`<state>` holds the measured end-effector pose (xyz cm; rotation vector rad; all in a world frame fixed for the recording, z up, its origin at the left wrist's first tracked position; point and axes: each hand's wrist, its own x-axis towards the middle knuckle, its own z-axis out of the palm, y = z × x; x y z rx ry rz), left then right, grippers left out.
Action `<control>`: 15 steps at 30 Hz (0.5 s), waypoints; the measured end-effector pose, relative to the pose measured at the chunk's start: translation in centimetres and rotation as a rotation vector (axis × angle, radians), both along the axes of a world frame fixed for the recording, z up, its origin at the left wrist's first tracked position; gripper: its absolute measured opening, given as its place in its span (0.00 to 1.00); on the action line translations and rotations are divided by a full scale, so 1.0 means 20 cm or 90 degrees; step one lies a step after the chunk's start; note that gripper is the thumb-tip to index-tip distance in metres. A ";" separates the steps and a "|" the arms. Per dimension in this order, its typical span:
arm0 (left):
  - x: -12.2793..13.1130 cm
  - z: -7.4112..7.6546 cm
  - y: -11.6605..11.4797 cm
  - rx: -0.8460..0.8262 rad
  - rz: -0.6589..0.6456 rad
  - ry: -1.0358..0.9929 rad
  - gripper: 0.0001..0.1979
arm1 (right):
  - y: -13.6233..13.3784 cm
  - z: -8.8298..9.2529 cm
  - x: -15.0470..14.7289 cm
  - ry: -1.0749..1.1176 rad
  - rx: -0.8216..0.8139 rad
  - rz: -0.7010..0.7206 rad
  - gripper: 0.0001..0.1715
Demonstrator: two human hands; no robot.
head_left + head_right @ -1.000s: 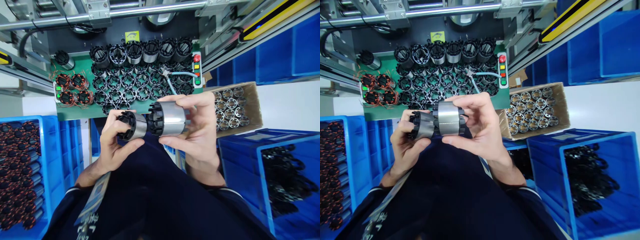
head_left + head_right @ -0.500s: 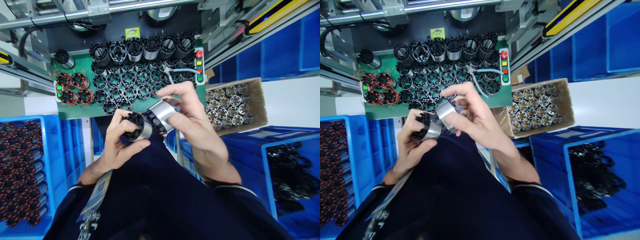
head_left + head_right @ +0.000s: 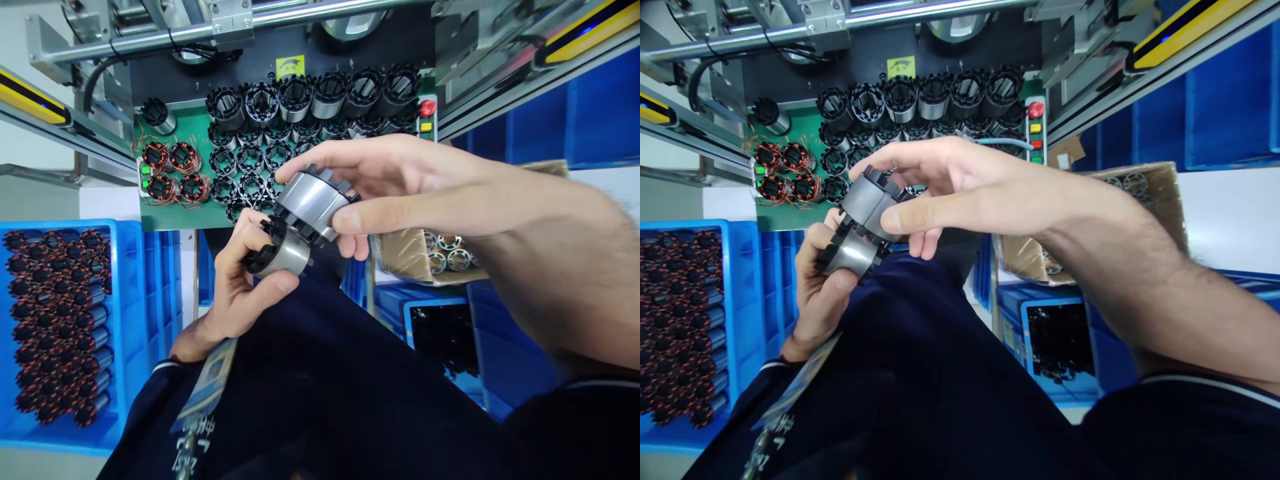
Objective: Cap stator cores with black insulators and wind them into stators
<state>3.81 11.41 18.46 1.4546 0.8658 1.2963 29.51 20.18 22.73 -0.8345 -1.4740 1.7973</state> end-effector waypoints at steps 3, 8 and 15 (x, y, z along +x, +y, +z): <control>0.00 -0.02 0.01 0.025 -0.003 -0.047 0.13 | 0.05 0.05 0.01 0.002 -0.018 0.088 0.37; -0.01 0.00 0.01 -0.021 -0.018 -0.047 0.12 | 0.14 0.10 0.02 -0.048 -0.095 0.202 0.38; -0.03 -0.01 0.01 -0.057 0.010 -0.025 0.16 | 0.21 0.13 -0.01 -0.078 -0.062 0.210 0.37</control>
